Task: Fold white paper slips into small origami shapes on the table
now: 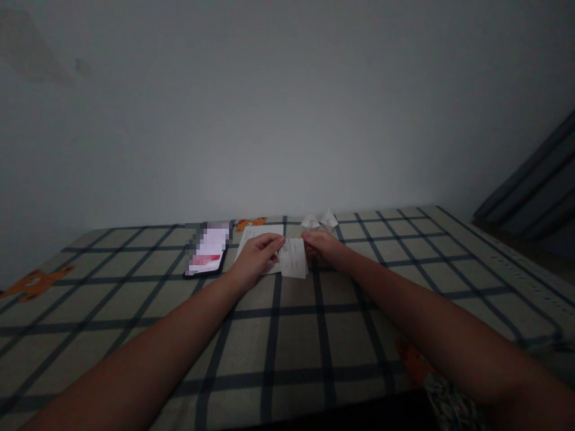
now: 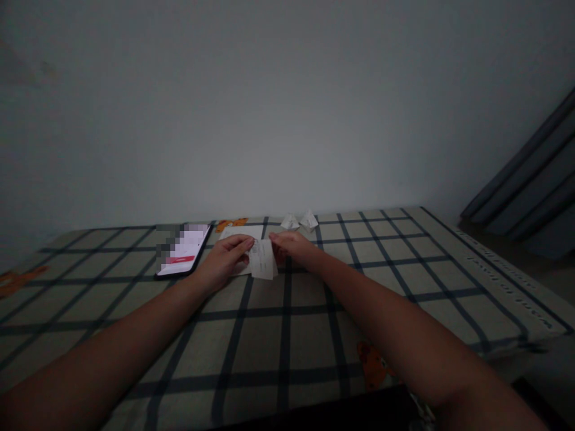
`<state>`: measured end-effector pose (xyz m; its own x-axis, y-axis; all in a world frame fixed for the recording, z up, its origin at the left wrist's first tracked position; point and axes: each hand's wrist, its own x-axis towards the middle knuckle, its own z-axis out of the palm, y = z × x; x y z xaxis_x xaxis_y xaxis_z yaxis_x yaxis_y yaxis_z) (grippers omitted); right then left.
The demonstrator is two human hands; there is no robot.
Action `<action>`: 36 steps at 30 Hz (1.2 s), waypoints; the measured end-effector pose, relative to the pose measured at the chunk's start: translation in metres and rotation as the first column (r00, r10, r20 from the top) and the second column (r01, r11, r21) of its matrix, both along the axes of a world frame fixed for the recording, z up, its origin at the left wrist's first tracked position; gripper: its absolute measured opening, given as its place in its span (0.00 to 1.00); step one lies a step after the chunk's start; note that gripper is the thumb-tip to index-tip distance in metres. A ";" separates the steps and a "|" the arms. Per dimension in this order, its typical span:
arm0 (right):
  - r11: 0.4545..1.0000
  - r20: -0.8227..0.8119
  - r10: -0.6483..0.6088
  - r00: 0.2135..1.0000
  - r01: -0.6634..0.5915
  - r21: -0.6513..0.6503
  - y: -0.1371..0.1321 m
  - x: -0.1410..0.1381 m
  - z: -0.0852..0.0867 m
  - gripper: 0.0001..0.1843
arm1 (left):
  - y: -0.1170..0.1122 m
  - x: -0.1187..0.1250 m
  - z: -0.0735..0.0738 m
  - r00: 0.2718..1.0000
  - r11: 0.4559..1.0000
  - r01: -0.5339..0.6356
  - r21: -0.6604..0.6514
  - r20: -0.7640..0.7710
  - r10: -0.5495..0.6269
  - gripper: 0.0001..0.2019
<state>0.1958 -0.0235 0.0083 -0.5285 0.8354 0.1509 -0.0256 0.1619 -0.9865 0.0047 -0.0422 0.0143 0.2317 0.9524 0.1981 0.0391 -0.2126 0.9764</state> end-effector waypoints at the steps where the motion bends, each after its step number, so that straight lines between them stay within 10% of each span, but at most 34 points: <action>1: 1.000 0.003 -0.010 1.000 0.010 -0.004 0.001 0.000 -0.001 0.19 | 0.000 0.000 0.000 1.000 1.000 0.001 -0.003 -0.004 -0.001 0.12; 36: 0.856 0.127 -0.335 0.933 0.245 0.455 0.002 0.004 0.001 0.14 | 0.002 -0.001 0.001 0.997 0.999 -0.033 0.024 -0.066 0.034 0.16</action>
<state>0.1995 -0.0212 0.0096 -0.3279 0.8327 0.4461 0.2739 0.5358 -0.7987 0.0036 -0.0406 0.0148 0.2131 0.9553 0.2049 0.1111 -0.2321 0.9663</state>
